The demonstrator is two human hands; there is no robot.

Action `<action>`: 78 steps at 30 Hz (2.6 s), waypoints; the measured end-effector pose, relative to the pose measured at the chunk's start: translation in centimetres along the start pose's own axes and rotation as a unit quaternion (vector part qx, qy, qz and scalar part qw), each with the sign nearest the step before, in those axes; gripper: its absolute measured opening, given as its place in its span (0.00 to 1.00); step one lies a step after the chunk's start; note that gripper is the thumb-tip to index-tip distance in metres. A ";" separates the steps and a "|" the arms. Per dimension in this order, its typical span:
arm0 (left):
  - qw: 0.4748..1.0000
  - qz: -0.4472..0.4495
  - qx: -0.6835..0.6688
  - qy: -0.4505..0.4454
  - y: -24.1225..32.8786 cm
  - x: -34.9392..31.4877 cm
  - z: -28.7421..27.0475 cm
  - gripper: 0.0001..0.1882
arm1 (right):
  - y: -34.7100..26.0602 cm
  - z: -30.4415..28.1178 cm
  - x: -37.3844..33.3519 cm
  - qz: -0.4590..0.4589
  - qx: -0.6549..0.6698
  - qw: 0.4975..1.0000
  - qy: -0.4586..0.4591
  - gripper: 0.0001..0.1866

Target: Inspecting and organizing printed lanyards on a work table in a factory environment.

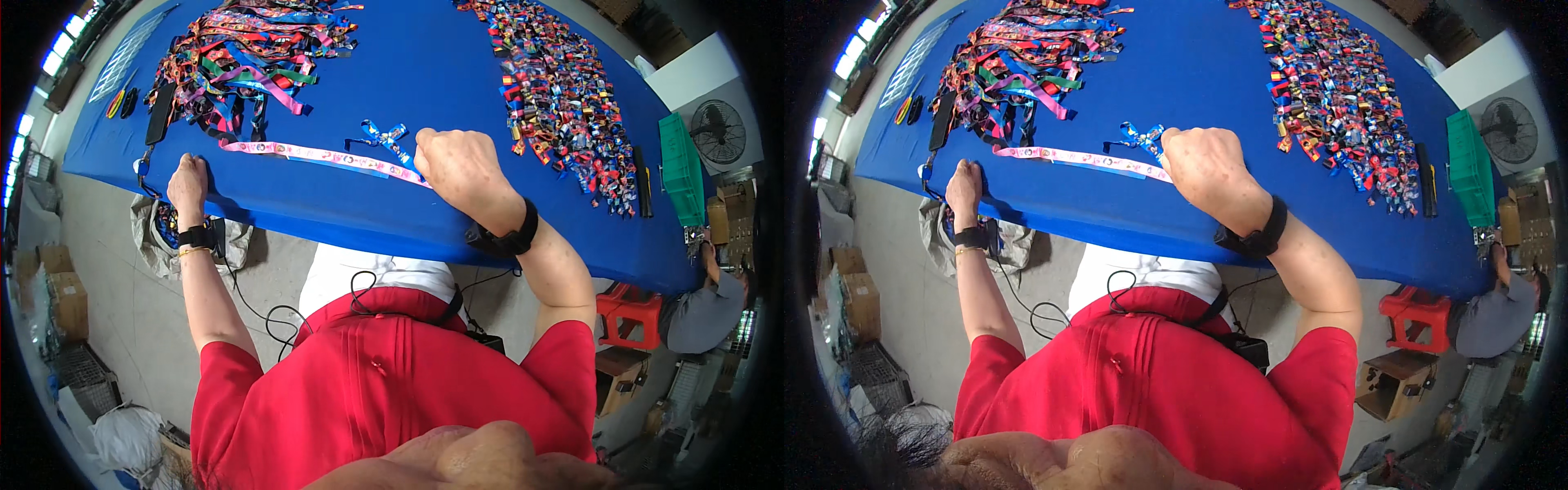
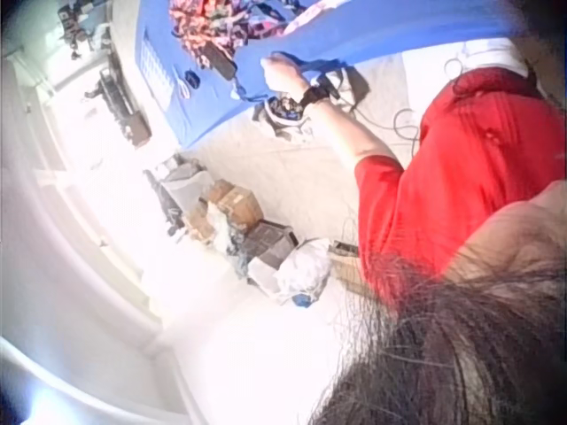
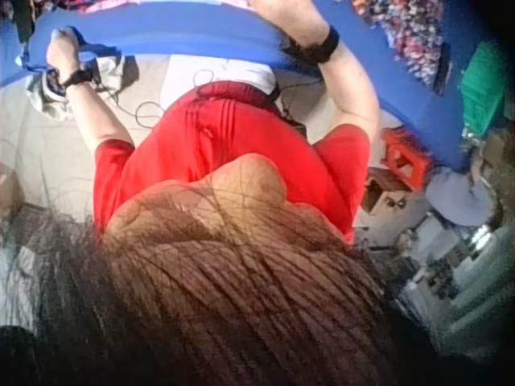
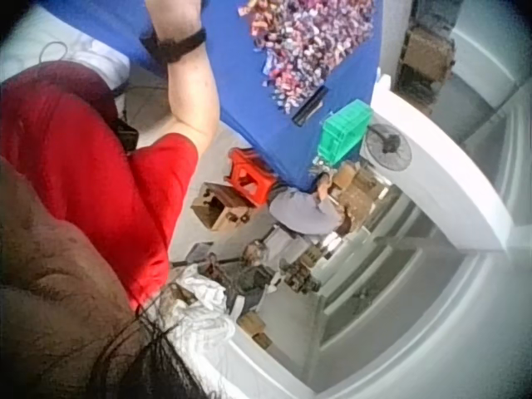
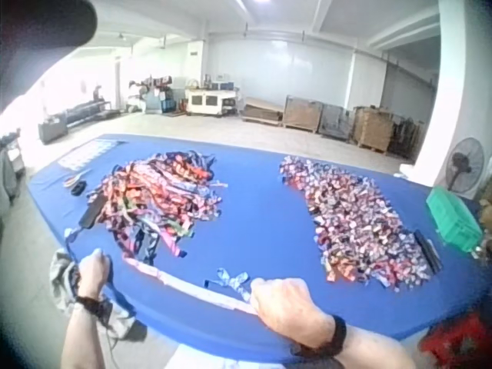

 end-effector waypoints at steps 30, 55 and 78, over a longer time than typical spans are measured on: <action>0.988 0.052 -0.142 0.005 1.3 -1.9 -1.5 0.17 | -0.6 1.9 -1.0 -0.055 0.032 0.998 -0.007 0.05; 0.894 0.312 -0.306 -0.098 23.7 -9.6 -6.5 0.07 | 1.7 3.8 3.1 -0.004 0.059 0.997 0.043 0.08; 0.874 0.354 -0.310 -0.125 27.2 -6.9 -4.1 0.05 | 2.7 7.7 8.9 0.011 0.153 0.988 -0.028 0.07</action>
Point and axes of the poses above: each hand's wrist, its own x-axis towards the middle knuckle, its own z-axis out of the palm, y = z × x, the point moved 3 cm from there along x, towards the middle knuckle, and after that the axes turned 3 degrees about -z, right-handed, at the moved point
